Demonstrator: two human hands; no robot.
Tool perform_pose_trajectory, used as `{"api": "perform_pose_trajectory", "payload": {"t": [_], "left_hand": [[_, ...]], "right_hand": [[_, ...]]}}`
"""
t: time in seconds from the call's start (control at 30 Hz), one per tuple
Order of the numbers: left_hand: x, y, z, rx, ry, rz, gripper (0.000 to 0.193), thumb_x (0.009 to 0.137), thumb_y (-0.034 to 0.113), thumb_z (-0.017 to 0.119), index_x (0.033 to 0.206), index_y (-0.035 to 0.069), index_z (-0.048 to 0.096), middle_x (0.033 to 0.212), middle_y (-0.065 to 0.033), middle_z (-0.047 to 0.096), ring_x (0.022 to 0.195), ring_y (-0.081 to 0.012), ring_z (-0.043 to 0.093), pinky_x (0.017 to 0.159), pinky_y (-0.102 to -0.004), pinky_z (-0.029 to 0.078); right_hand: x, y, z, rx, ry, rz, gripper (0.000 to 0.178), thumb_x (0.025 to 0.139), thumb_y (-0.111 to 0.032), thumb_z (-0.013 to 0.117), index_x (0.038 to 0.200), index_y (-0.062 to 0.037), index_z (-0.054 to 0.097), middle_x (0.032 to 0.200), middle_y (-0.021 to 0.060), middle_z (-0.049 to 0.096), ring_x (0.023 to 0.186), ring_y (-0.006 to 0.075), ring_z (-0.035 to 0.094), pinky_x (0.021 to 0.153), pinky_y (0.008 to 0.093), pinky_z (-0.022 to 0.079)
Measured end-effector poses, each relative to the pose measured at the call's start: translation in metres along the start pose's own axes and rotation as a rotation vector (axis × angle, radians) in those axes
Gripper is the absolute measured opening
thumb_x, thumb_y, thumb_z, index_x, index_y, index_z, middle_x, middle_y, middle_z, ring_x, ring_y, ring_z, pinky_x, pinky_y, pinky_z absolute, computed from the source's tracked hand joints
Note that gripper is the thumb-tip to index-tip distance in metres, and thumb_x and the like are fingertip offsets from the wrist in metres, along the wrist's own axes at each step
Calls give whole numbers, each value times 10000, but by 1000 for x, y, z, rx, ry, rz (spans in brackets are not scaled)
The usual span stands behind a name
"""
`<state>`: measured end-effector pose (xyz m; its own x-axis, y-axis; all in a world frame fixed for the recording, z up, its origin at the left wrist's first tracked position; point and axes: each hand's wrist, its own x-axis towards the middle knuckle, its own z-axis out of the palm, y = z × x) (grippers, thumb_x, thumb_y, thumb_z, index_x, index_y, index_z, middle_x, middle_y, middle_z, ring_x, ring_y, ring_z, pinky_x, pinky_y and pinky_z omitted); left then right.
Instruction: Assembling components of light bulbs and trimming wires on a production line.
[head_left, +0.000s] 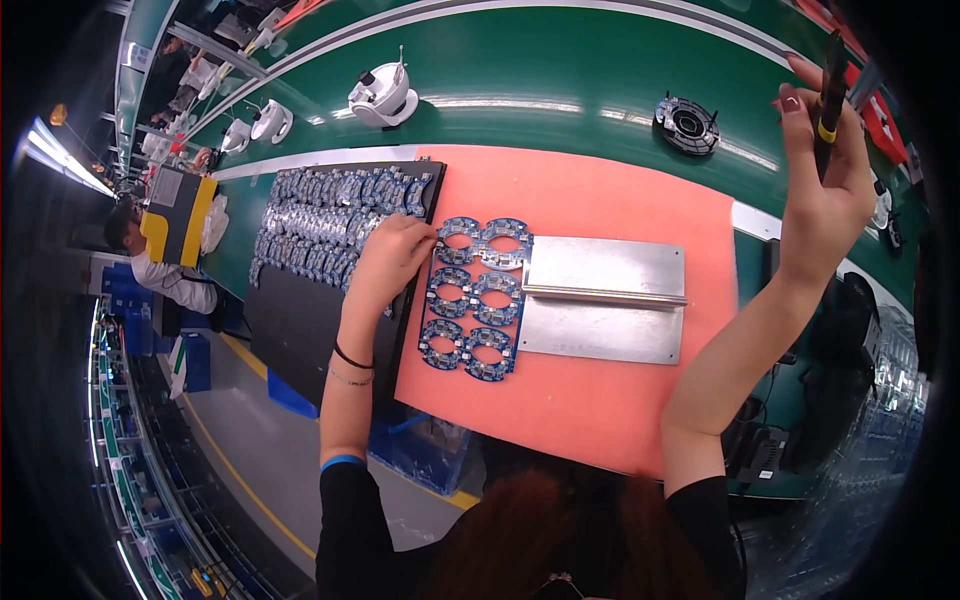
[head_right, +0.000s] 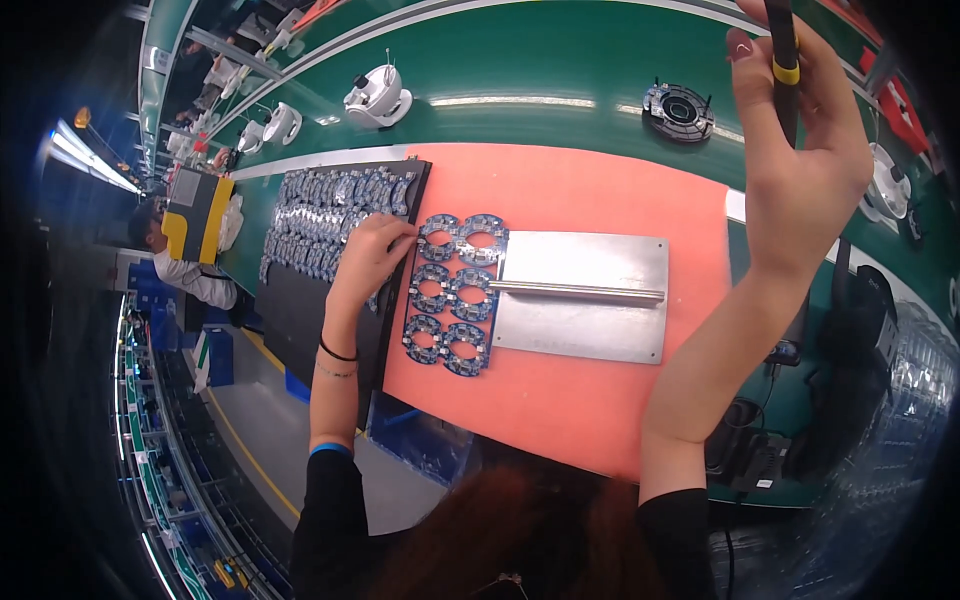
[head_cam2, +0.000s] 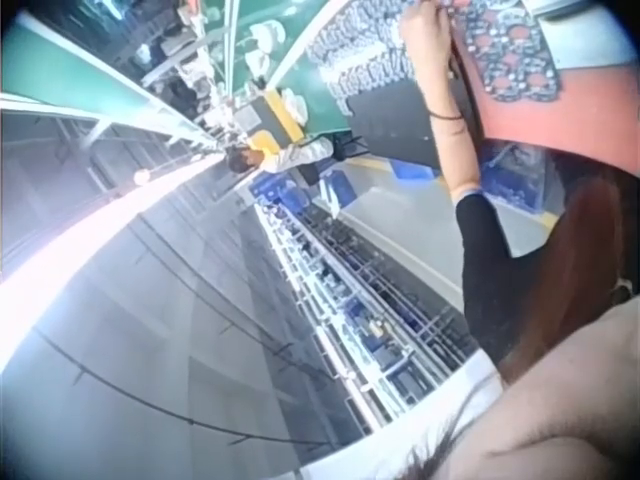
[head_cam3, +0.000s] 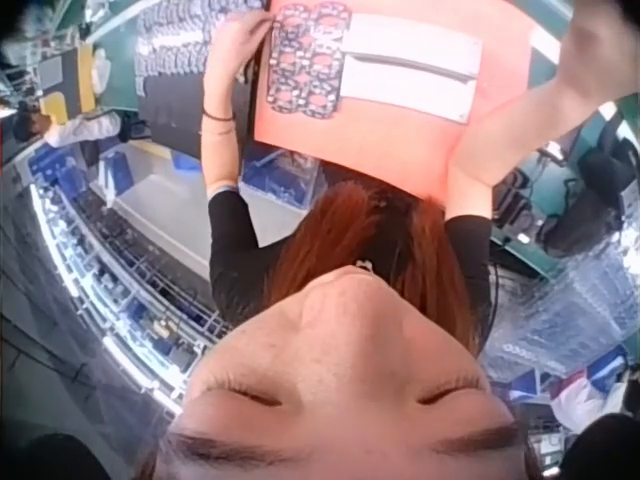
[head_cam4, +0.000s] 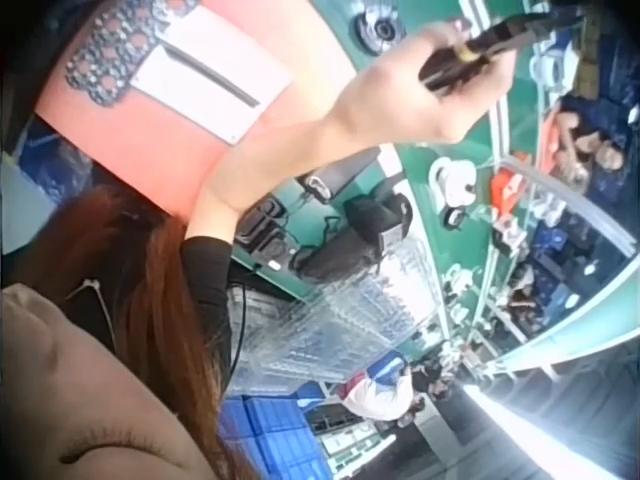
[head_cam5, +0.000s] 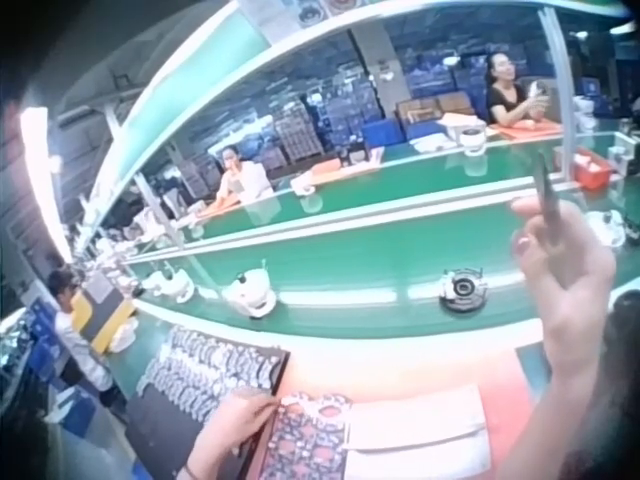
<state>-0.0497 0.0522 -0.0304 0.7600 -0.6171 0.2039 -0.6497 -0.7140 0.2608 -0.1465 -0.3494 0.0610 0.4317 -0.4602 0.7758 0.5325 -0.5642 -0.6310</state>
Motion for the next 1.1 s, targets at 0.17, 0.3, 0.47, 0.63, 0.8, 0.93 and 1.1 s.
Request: {"api": "perform_pose_trajectory", "payload": {"t": [0.17, 0.3, 0.47, 0.63, 0.8, 0.93, 1.1], "left_hand": [[0, -3, 6, 123, -51, 58, 75, 823, 68, 678, 863, 7, 693, 865, -112, 673, 883, -315, 590, 810, -424, 490], [4, -1, 6, 85, -99, 80, 74, 822, 67, 675, 860, 6, 691, 860, -111, 668, 881, -319, 590, 811, -428, 491], [6, -4, 7, 83, -112, 109, 66, 822, 54, 668, 860, 9, 697, 859, -110, 654, 874, -320, 583, 811, -427, 488], [10, -8, 7, 96, -131, 161, 70, 825, 62, 667, 860, 1, 663, 865, -127, 651, 874, -331, 590, 792, -424, 486], [17, -13, 4, 128, -188, 223, 74, 834, 53, 655, 878, -4, 636, 852, -137, 641, 887, -332, 589, 801, -423, 487], [23, -17, -4, 36, -281, 189, 43, 838, 52, 640, 839, 12, 623, 840, -137, 645, 877, -340, 599, 809, -431, 482], [29, -19, -13, -77, -310, 125, 61, 844, 61, 643, 881, 12, 638, 836, -138, 659, 858, -353, 634, 773, -433, 504]], "right_hand": [[0, -2, -1, -36, -7, -6, 181, 968, -66, 618, 1110, 40, 654, 1172, 96, 680, 973, 149, 665, 933, 315, 538], [-1, 6, -6, -22, -5, -4, 181, 963, -63, 626, 1118, 21, 666, 1146, 79, 684, 968, 141, 663, 927, 304, 530], [-1, 8, -4, -36, -8, -18, 194, 959, -56, 630, 1137, 12, 670, 1105, 61, 690, 959, 128, 658, 913, 284, 520], [-1, 8, -6, -17, -25, -25, 198, 958, -57, 635, 1140, 8, 672, 1083, 45, 690, 954, 115, 653, 909, 269, 508], [-1, 6, -3, -44, -35, -35, 203, 955, -56, 642, 1146, 7, 672, 1064, 36, 686, 955, 111, 652, 910, 246, 493], [-2, 6, -4, -37, -43, -7, 211, 951, -55, 649, 1152, 8, 669, 1029, 27, 677, 967, 106, 654, 915, 234, 479], [-1, 3, 0, -27, -24, -15, 203, 947, -60, 661, 1141, -6, 681, 974, 2, 653, 881, 67, 601, 833, 202, 451]]}}
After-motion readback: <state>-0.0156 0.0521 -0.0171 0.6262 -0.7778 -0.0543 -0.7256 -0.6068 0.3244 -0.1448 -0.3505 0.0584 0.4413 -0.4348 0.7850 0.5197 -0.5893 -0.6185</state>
